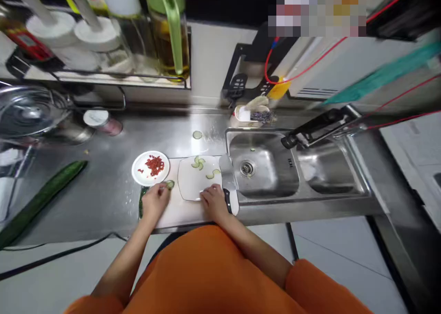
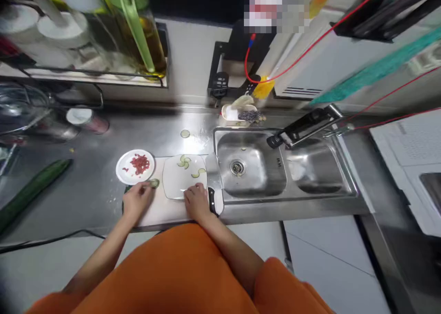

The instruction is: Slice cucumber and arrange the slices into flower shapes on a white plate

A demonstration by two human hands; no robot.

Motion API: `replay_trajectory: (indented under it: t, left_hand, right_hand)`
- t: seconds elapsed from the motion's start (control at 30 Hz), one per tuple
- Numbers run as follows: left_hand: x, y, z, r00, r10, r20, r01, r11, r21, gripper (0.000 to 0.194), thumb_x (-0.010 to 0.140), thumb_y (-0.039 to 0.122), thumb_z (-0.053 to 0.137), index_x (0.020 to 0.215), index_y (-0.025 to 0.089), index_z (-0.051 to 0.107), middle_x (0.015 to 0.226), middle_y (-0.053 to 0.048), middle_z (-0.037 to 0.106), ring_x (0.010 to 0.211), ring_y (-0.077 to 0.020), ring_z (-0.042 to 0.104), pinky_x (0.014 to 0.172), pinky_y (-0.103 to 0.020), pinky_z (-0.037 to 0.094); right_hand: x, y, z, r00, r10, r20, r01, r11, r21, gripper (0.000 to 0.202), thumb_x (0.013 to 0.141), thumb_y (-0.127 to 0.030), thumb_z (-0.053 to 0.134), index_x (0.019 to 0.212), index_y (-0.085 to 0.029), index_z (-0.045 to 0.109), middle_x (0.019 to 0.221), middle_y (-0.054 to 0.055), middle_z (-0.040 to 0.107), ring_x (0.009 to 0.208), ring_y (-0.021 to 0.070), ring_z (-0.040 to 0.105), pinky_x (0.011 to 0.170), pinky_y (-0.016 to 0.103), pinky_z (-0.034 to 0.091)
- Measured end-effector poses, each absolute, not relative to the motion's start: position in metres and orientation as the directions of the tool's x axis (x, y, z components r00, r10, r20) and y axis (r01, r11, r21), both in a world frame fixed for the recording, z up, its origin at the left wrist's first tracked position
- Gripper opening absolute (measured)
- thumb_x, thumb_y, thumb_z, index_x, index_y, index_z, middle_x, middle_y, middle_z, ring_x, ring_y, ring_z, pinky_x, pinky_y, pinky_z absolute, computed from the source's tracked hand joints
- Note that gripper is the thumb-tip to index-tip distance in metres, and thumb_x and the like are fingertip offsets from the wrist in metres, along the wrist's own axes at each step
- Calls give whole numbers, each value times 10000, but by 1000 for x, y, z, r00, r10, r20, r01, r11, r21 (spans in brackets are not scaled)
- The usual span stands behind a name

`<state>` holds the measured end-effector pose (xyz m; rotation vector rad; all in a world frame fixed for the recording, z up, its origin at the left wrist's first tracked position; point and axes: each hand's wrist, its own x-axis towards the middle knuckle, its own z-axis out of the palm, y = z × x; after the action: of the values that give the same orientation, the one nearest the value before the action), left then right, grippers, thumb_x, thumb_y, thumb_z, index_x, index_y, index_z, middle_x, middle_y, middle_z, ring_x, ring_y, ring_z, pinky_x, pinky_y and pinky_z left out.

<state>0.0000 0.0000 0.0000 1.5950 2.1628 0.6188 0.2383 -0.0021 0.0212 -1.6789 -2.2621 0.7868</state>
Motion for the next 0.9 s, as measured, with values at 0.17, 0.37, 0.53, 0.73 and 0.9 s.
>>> replay_trajectory:
  t: [0.17,0.37,0.53,0.73,0.9]
  left_hand:
    - [5,1,14,-243,966,-90,692,238,682,210,739,355,561,827,194,663,616,27,602,567,-103,523,597,-206,392]
    - [28,9,30,-44,989,-139,559,139,817,203,746,344,563,843,196,663,640,35,591,554,-84,471,567,-190,382]
    - [49,18,32,35,972,-234,439,195,877,212,729,365,592,817,185,662,644,23,596,548,-84,456,552,-197,374]
    - [68,26,38,63,854,-517,69,513,856,401,677,522,657,836,154,651,765,-35,663,653,-112,566,603,-211,432]
    - [84,34,42,225,587,-778,-107,808,579,473,697,565,652,905,141,646,774,-73,683,644,-115,614,558,-200,435]
  right_hand:
    - [229,11,21,-365,930,-52,702,238,-671,200,870,-145,477,919,-184,668,900,61,664,909,188,517,907,372,348]
    - [217,31,28,-316,948,43,536,216,-816,271,830,-170,554,1087,-211,634,1021,47,673,963,193,523,936,375,348]
    - [223,38,35,-246,966,-77,538,70,-840,111,806,-176,604,867,-212,690,840,19,681,905,179,526,825,299,392]
    - [242,36,46,-237,970,-54,533,83,-842,81,798,-162,623,783,-208,688,761,-2,673,799,145,550,805,281,380]
    - [259,31,55,-249,968,-12,505,119,-855,81,804,-171,622,783,-215,686,769,3,688,790,148,571,818,298,378]
